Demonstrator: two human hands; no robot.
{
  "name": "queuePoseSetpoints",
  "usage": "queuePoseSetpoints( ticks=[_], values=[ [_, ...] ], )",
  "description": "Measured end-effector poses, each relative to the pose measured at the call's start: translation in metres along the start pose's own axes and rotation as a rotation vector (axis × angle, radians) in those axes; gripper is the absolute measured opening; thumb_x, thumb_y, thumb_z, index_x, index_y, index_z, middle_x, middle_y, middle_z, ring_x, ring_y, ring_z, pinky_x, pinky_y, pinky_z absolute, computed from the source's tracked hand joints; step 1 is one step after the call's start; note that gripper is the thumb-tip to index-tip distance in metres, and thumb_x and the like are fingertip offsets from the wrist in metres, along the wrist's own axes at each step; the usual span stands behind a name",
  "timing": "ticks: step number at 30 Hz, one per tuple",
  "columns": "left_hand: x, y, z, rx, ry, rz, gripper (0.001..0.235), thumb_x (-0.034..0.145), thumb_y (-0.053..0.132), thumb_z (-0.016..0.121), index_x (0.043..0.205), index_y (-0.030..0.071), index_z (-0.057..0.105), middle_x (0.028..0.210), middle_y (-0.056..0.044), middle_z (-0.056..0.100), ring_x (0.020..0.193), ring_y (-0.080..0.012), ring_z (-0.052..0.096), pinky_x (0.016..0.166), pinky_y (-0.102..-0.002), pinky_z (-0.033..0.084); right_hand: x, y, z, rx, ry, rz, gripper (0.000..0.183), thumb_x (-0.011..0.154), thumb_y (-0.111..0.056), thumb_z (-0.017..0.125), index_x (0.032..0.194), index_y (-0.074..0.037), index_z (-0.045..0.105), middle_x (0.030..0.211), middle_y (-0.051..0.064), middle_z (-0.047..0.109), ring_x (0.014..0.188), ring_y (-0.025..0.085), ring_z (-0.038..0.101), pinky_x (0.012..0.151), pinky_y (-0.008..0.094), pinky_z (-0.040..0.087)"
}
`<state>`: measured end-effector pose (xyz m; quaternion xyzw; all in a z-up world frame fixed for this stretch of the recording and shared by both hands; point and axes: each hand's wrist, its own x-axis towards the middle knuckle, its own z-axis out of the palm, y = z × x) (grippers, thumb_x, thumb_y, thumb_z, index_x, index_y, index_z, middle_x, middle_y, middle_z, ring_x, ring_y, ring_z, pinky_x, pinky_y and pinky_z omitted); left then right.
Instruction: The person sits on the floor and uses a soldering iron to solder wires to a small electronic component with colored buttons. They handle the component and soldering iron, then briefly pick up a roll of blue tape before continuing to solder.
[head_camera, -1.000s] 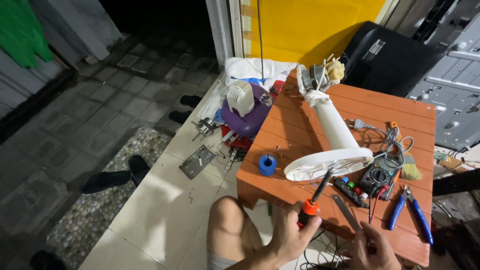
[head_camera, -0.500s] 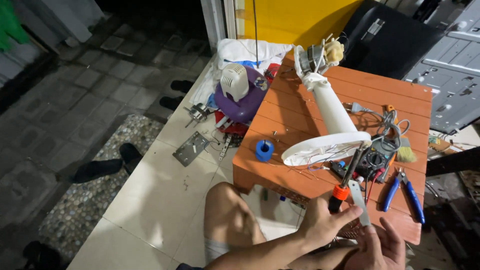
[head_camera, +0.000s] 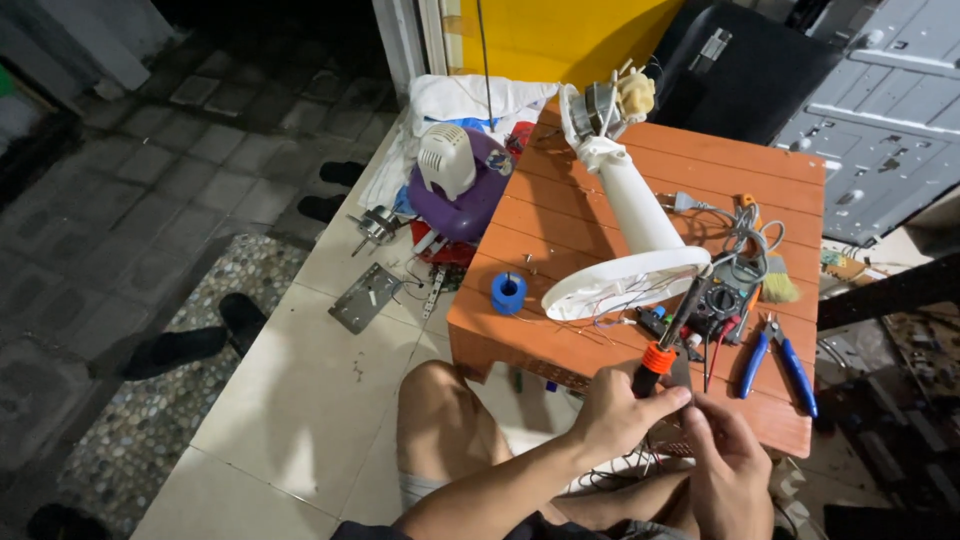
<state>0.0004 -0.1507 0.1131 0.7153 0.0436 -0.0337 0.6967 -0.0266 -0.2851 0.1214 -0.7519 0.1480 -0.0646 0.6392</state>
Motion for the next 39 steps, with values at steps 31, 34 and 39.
queuePoseSetpoints(
  ticks=[31,34,39],
  values=[
    [-0.030,-0.012,-0.030,0.173,-0.175,0.120,0.037,0.103,0.048,0.052,0.092,0.013,0.056,0.059,0.004,0.040,0.049,-0.0095,0.036,0.047,-0.030,0.028,0.044,-0.011,-0.047,0.330,-0.065,-0.273,0.005,0.098,-0.005,0.067,0.102,-0.005,0.064,0.089,0.005,0.066,0.080,0.012,0.061,0.076,0.024,0.051],
    [-0.029,0.000,-0.025,-0.020,-0.176,0.118,0.027,0.101,0.040,0.060,0.097,0.013,0.060,0.066,0.004,0.049,0.054,-0.0096,0.043,0.053,-0.027,0.037,0.036,0.015,-0.033,0.527,-0.144,-0.164,0.010,0.094,-0.001,0.066,0.103,-0.005,0.064,0.092,0.010,0.070,0.082,0.016,0.065,0.078,0.029,0.052],
    [-0.024,-0.002,-0.013,-0.120,-0.104,0.051,0.032,0.089,0.033,0.077,0.111,0.011,0.069,0.067,0.005,0.054,0.061,-0.0097,0.055,0.063,-0.026,0.049,0.004,0.004,-0.011,0.635,-0.156,0.137,0.005,0.092,-0.011,0.069,0.094,-0.011,0.064,0.089,0.005,0.067,0.079,0.016,0.056,0.083,0.033,0.038]
  ],
)
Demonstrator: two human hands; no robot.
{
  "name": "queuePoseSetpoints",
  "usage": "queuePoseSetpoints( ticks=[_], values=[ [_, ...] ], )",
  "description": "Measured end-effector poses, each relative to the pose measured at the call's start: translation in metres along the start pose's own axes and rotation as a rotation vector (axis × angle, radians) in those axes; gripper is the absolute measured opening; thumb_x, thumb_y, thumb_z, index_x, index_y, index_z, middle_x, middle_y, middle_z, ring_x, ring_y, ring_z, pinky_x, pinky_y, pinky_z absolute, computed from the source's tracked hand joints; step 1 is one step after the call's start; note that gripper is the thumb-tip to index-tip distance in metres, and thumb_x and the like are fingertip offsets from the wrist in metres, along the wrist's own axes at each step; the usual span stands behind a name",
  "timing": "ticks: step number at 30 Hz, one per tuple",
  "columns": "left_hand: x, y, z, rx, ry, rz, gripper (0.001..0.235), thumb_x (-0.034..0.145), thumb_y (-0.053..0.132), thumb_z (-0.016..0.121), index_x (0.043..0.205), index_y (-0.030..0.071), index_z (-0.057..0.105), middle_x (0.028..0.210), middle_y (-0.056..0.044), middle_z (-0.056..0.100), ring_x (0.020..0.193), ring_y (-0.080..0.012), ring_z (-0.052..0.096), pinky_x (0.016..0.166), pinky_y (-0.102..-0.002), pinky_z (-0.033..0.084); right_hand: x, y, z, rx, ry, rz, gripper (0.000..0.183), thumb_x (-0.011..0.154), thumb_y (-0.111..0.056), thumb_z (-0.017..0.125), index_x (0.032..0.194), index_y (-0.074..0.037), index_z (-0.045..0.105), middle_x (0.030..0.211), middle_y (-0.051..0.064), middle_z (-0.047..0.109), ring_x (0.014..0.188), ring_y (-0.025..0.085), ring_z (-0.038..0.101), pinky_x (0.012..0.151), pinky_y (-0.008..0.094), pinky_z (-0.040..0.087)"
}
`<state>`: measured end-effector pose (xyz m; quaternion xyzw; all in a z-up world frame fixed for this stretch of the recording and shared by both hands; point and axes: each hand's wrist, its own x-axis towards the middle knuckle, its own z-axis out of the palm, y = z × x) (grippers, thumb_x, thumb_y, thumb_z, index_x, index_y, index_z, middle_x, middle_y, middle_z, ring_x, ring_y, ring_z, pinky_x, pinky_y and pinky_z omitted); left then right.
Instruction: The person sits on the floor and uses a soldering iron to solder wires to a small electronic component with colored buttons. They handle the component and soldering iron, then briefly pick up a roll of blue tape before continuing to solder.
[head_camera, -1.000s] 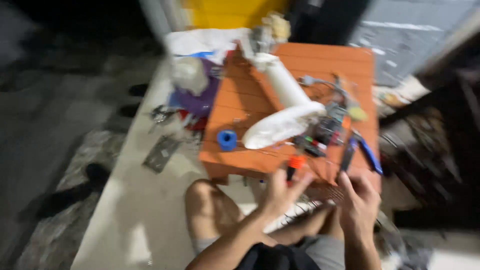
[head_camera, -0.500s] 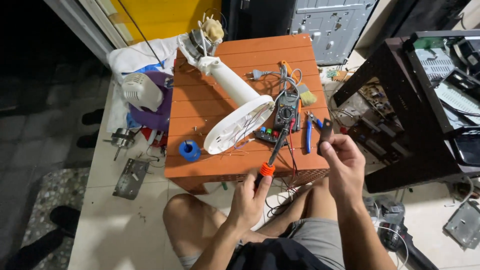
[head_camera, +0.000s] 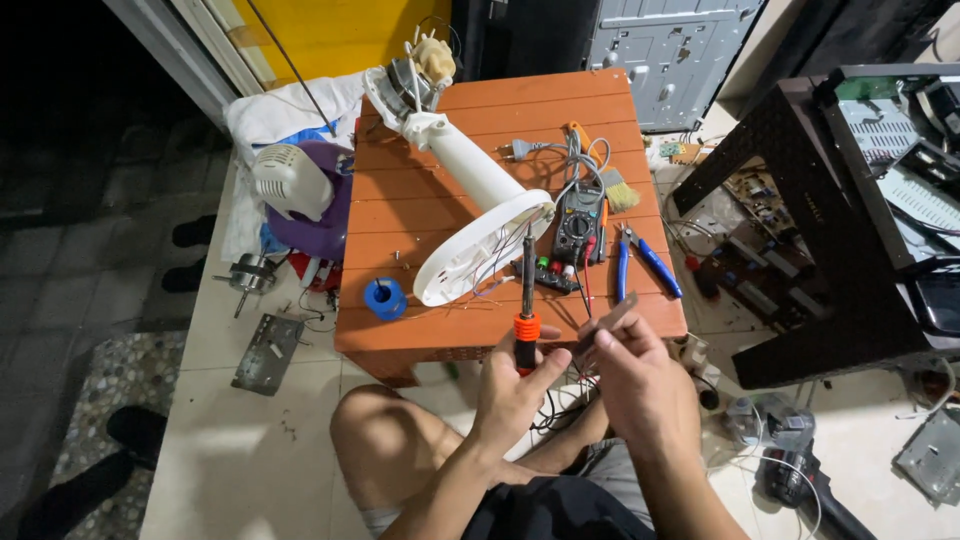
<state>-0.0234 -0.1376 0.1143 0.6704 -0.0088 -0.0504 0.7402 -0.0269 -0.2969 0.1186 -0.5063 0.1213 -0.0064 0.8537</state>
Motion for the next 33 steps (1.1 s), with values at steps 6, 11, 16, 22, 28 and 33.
queuePoseSetpoints(
  ticks=[6,11,16,22,28,33],
  values=[
    [0.004,0.000,0.008,0.035,0.055,-0.097,0.021,0.083,0.022,0.081,0.098,0.009,0.074,0.081,-0.003,0.077,0.076,-0.0128,0.075,0.075,-0.027,0.065,-0.003,0.018,0.004,0.106,-0.105,-0.164,0.007,0.094,-0.006,0.068,0.099,-0.003,0.064,0.094,0.013,0.073,0.099,0.038,0.077,0.087,0.041,0.058],
    [0.007,-0.008,0.002,0.298,0.110,0.078,0.013,0.087,0.028,0.076,0.091,0.016,0.076,0.074,0.004,0.076,0.067,-0.0114,0.069,0.067,-0.029,0.056,-0.017,-0.023,0.022,-0.505,0.139,-0.412,0.047,0.086,-0.019,0.071,0.128,-0.011,0.052,0.130,0.011,0.062,0.104,0.019,0.060,0.094,0.033,0.051],
    [0.003,-0.015,-0.006,0.546,0.010,0.009,0.021,0.089,0.037,0.076,0.095,0.017,0.074,0.069,-0.001,0.073,0.061,-0.0192,0.066,0.061,-0.035,0.050,0.012,-0.042,-0.024,-1.327,-0.130,-1.189,0.026,0.097,-0.026,0.070,0.117,-0.010,0.066,0.122,0.012,0.064,0.121,0.034,0.058,0.117,0.054,0.037],
    [0.002,-0.013,-0.008,0.565,-0.033,-0.048,0.022,0.089,0.034,0.075,0.096,0.014,0.080,0.057,-0.001,0.065,0.046,-0.0144,0.048,0.049,-0.036,0.040,0.030,-0.041,-0.037,-1.470,-0.454,-1.089,0.009,0.097,-0.022,0.065,0.097,-0.013,0.066,0.099,0.003,0.062,0.101,0.027,0.059,0.109,0.052,0.038],
    [-0.002,-0.003,-0.019,0.409,-0.123,0.089,0.036,0.098,0.046,0.057,0.111,0.012,0.056,0.082,-0.001,0.067,0.073,-0.0181,0.065,0.069,-0.032,0.050,0.066,-0.032,-0.080,-1.013,-0.107,-0.540,0.007,0.089,-0.015,0.065,0.088,-0.011,0.071,0.081,0.006,0.071,0.078,0.022,0.067,0.074,0.033,0.053],
    [-0.004,-0.004,-0.018,0.389,-0.162,0.195,0.034,0.105,0.042,0.047,0.108,0.010,0.059,0.074,0.002,0.065,0.064,-0.0147,0.061,0.061,-0.031,0.048,0.073,-0.032,-0.090,0.240,0.278,-0.240,0.033,0.097,-0.004,0.065,0.130,-0.001,0.066,0.088,0.011,0.069,0.075,0.016,0.066,0.073,0.027,0.057]
  ],
)
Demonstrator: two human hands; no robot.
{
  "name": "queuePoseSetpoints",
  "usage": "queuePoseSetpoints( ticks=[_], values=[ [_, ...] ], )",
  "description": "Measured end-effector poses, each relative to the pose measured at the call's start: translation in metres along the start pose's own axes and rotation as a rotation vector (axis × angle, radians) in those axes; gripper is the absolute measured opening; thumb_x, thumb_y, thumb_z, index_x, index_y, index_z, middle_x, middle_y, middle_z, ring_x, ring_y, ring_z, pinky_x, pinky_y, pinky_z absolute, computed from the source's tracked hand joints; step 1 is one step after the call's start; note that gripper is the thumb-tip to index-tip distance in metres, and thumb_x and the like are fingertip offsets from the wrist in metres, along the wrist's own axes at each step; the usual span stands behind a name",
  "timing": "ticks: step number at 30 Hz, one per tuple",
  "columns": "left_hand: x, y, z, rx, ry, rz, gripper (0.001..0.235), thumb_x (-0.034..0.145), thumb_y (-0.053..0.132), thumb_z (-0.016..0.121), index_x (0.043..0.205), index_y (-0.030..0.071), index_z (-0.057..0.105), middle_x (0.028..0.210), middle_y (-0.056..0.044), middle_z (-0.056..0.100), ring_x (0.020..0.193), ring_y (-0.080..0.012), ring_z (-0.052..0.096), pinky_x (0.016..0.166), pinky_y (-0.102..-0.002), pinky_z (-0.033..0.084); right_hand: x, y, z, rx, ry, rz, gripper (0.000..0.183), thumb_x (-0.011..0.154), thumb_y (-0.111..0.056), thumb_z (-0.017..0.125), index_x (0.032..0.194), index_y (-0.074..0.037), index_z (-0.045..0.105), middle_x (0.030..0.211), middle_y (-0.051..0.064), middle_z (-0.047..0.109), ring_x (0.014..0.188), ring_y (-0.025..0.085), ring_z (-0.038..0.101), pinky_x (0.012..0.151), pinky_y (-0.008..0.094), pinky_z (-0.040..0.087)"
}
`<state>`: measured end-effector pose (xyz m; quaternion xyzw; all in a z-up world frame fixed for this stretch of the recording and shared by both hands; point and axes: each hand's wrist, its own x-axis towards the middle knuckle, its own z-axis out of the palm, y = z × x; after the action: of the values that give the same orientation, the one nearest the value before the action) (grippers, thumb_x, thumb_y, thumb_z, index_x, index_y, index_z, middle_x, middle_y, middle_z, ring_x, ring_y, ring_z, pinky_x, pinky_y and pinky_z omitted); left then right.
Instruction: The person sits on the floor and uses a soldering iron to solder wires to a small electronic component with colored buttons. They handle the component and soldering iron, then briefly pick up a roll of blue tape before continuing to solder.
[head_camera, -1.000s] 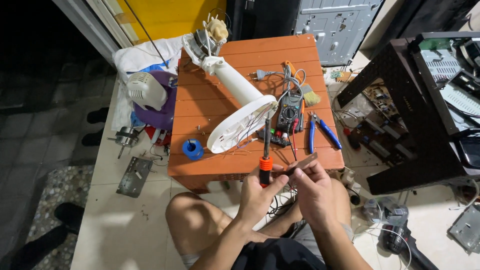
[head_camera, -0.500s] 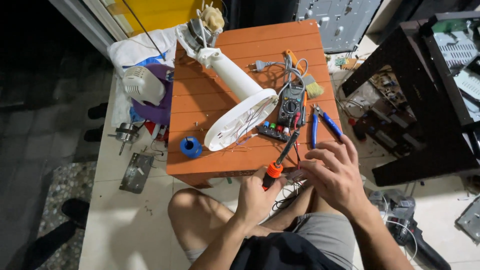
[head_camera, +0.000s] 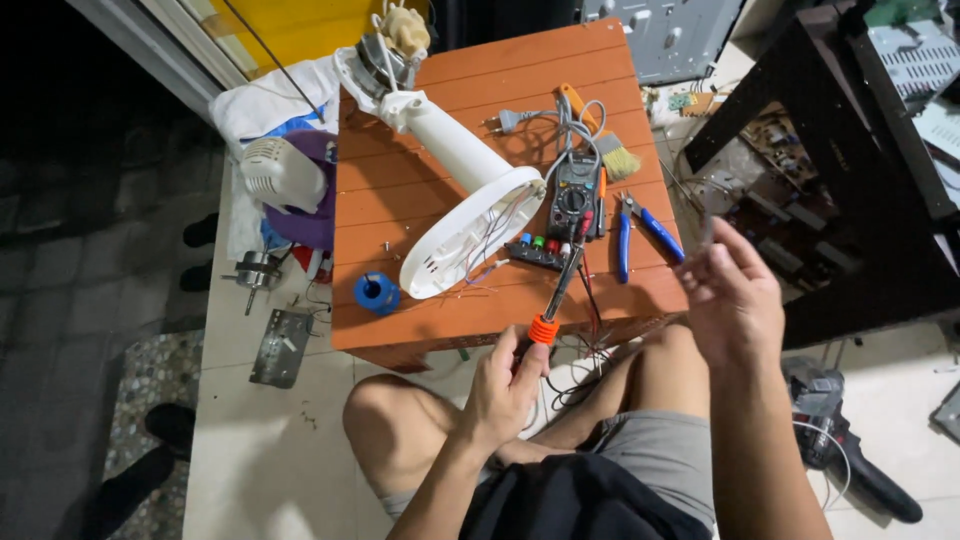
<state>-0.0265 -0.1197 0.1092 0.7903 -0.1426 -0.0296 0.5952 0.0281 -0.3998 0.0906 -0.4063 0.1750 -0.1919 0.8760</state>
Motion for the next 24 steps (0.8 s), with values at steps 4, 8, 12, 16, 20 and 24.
queuePoseSetpoints(
  ticks=[4,8,12,16,20,24],
  values=[
    [-0.007,-0.003,0.003,-0.132,-0.037,-0.126,0.037,0.105,0.044,0.047,0.094,0.011,0.060,0.070,0.004,0.059,0.050,-0.0092,0.052,0.048,-0.027,0.041,-0.025,0.001,0.017,-0.094,-0.256,-0.018,0.030,0.095,0.000,0.066,0.125,0.002,0.065,0.090,0.016,0.070,0.084,0.021,0.067,0.086,0.031,0.056],
    [-0.009,0.000,0.002,-0.162,-0.053,-0.102,0.035,0.106,0.039,0.048,0.106,0.008,0.063,0.069,0.003,0.059,0.048,-0.0075,0.047,0.044,-0.025,0.036,-0.042,-0.015,0.044,-0.517,-0.376,-0.368,0.008,0.100,-0.001,0.067,0.107,-0.002,0.065,0.098,0.005,0.064,0.091,0.011,0.059,0.086,0.022,0.051],
    [-0.011,-0.003,-0.001,-0.051,-0.032,-0.029,0.039,0.105,0.043,0.046,0.108,0.010,0.066,0.069,0.003,0.060,0.057,-0.0110,0.052,0.053,-0.028,0.041,-0.051,-0.031,0.067,-1.087,-0.410,-0.757,0.006,0.101,-0.001,0.068,0.097,-0.003,0.065,0.093,0.008,0.067,0.083,0.019,0.061,0.079,0.031,0.045],
    [-0.011,-0.001,0.000,0.025,-0.020,-0.003,0.041,0.105,0.043,0.047,0.113,0.009,0.068,0.065,0.002,0.053,0.055,-0.0125,0.046,0.051,-0.030,0.036,-0.052,-0.035,0.082,-1.100,-0.630,-1.063,0.005,0.099,0.004,0.071,0.100,0.002,0.067,0.090,0.009,0.073,0.074,0.024,0.055,0.078,0.037,0.044],
    [-0.010,-0.006,0.002,0.090,-0.030,-0.033,0.041,0.104,0.047,0.046,0.101,0.010,0.064,0.059,0.002,0.046,0.052,-0.0119,0.042,0.048,-0.031,0.032,-0.040,-0.029,0.071,-1.277,-0.536,-1.239,0.005,0.100,0.003,0.074,0.098,0.002,0.069,0.088,0.013,0.069,0.074,0.027,0.053,0.075,0.039,0.040],
    [-0.007,-0.003,0.004,0.106,-0.031,-0.073,0.038,0.103,0.045,0.049,0.101,0.011,0.065,0.059,0.000,0.048,0.054,-0.0149,0.044,0.052,-0.034,0.035,-0.042,-0.032,0.071,-1.183,-0.531,-1.202,0.006,0.097,0.008,0.072,0.096,0.005,0.067,0.086,0.014,0.066,0.072,0.027,0.052,0.077,0.040,0.044]
  ],
)
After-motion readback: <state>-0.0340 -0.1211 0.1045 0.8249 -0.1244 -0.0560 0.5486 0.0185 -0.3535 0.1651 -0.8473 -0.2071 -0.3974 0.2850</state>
